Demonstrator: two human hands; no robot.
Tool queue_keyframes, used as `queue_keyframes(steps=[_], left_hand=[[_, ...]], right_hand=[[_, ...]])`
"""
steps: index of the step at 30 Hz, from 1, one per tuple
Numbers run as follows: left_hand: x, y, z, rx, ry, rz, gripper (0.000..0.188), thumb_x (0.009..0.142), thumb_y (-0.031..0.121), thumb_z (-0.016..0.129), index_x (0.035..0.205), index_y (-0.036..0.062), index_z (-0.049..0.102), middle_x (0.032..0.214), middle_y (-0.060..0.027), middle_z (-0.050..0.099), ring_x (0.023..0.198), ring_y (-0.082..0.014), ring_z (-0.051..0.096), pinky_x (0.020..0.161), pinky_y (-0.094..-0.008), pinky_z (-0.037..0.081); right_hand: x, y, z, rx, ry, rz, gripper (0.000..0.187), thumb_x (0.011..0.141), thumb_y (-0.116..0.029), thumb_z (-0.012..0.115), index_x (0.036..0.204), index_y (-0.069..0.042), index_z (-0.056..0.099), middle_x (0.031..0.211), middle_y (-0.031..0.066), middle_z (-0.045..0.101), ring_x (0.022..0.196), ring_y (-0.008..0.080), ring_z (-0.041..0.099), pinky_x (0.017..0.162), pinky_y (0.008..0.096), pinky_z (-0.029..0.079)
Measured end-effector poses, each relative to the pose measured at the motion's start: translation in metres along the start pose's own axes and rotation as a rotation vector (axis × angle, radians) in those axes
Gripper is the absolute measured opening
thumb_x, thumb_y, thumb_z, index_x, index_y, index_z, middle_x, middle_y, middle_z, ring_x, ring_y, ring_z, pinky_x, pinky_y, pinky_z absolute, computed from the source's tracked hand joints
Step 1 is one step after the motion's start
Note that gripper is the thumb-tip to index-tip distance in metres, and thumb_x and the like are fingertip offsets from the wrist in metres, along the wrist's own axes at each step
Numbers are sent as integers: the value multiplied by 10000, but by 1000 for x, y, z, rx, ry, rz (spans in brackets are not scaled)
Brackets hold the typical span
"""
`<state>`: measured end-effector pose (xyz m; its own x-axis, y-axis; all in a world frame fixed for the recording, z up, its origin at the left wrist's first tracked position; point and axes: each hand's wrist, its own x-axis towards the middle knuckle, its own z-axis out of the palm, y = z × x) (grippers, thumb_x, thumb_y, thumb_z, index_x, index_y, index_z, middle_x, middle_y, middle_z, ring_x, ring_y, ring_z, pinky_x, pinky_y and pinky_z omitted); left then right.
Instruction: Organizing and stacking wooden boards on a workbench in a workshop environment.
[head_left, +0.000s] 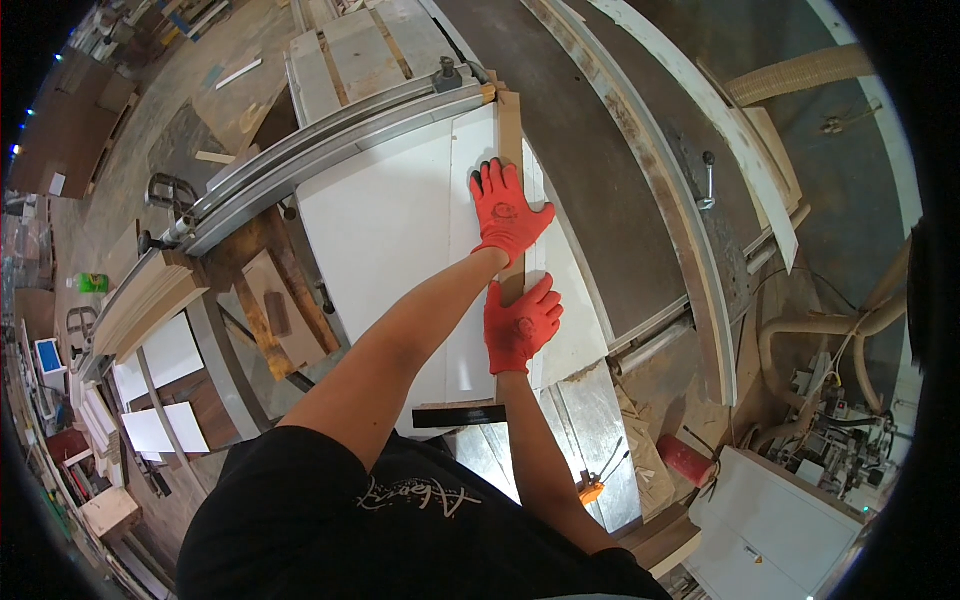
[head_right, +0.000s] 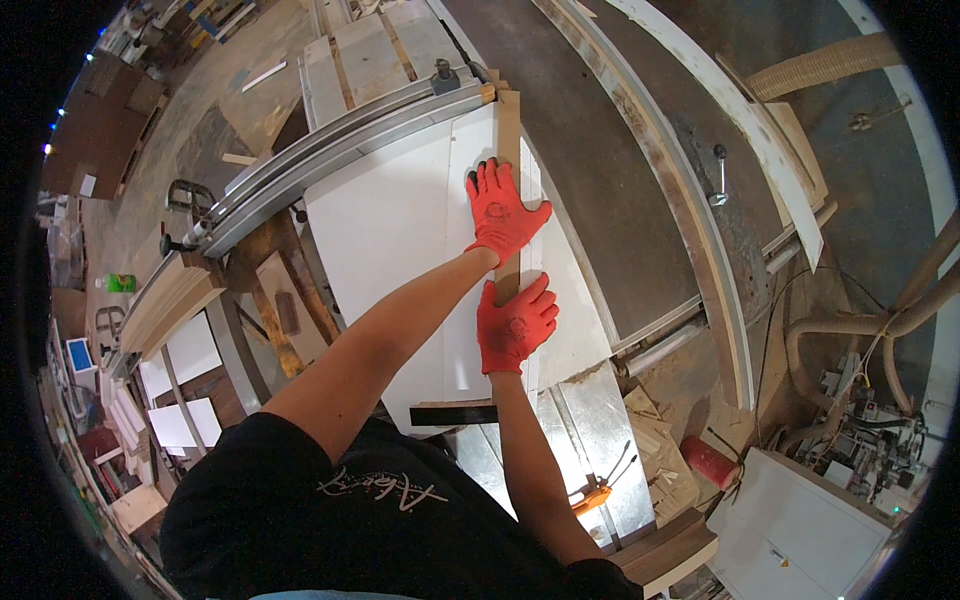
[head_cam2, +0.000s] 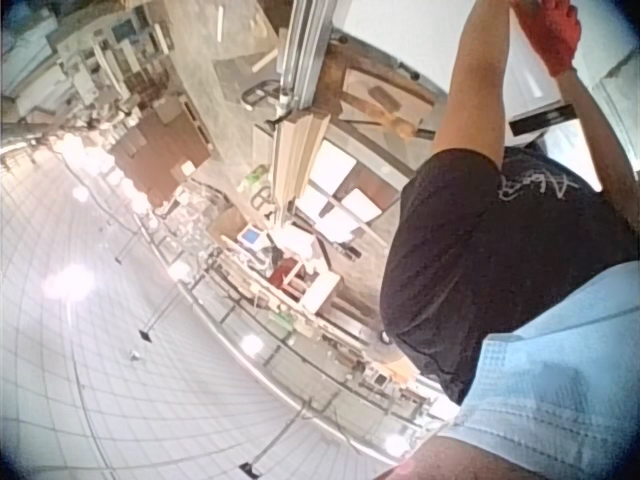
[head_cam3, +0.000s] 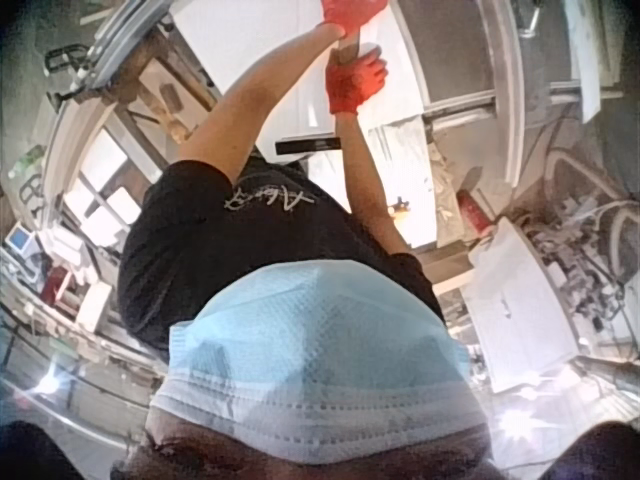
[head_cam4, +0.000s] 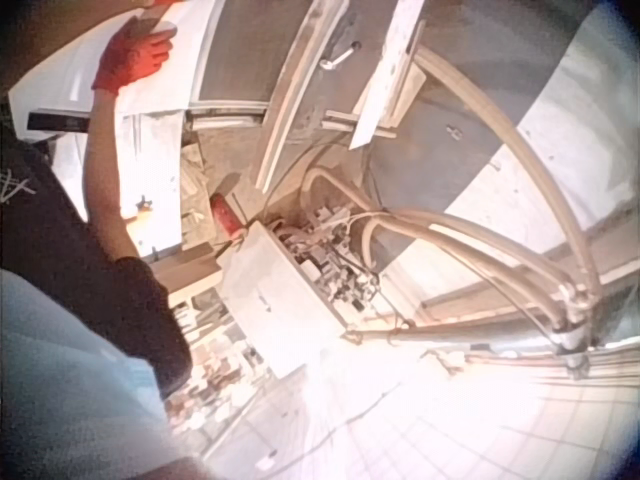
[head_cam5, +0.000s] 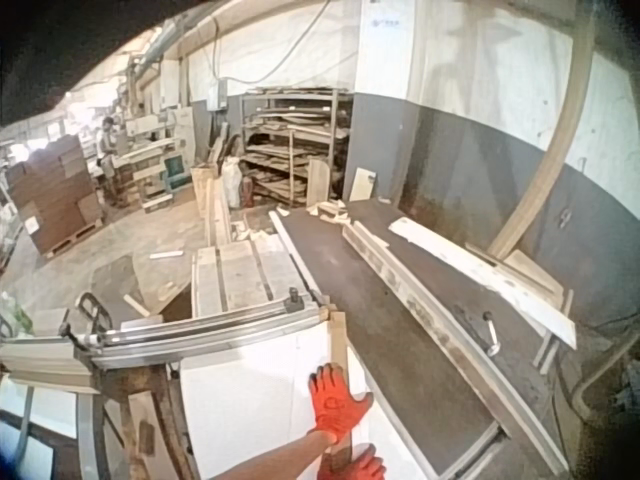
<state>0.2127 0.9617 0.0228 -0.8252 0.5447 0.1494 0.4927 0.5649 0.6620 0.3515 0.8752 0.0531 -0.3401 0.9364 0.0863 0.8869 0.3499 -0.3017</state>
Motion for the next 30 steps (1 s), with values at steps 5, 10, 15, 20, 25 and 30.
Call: queue_keyframes(steps=[5,10,15,20,25,30], left_hand=[[2,-2,2,-7,4,6,889,758,476,743,1399,-49,421,1518,-301,388,1458,-444,298,1238,-572,123],[4,-4,4,14,18,4,892,760,484,742,1399,-49,422,1518,-298,390,1458,-443,300,1238,-570,123],[6,-5,4,13,-12,-15,900,767,489,739,1410,-51,416,1528,-295,382,1462,-440,299,1240,-568,122],[9,-8,3,10,-1,-19,893,768,487,736,1407,-49,418,1529,-293,382,1464,-430,303,1240,-571,122],[9,-8,2,11,-13,-22,886,768,485,732,1403,-49,418,1536,-294,376,1468,-431,300,1239,-578,118],[10,-12,3,22,-4,-32,886,765,488,732,1402,-44,420,1543,-292,368,1473,-433,295,1236,-585,116]], right_hand=[[1,-1,3,-5,-6,0,858,791,-510,776,1408,-15,443,1171,161,555,1095,362,533,931,495,423],[3,-3,2,2,-24,0,862,795,-520,773,1411,-17,441,1174,160,553,1098,361,531,939,495,421],[5,-4,3,-10,-26,-7,858,799,-519,773,1411,-18,441,1174,159,552,1099,360,530,938,491,424],[6,-8,2,-18,-47,-5,860,801,-519,772,1414,-18,434,1183,160,550,1111,361,529,947,496,425],[7,-6,6,-18,-49,7,846,799,-523,772,1400,-30,438,1199,163,546,1129,365,523,961,501,424],[5,-5,11,-5,-52,7,825,797,-513,773,1384,-34,447,1208,165,542,1142,370,518,963,506,427]])
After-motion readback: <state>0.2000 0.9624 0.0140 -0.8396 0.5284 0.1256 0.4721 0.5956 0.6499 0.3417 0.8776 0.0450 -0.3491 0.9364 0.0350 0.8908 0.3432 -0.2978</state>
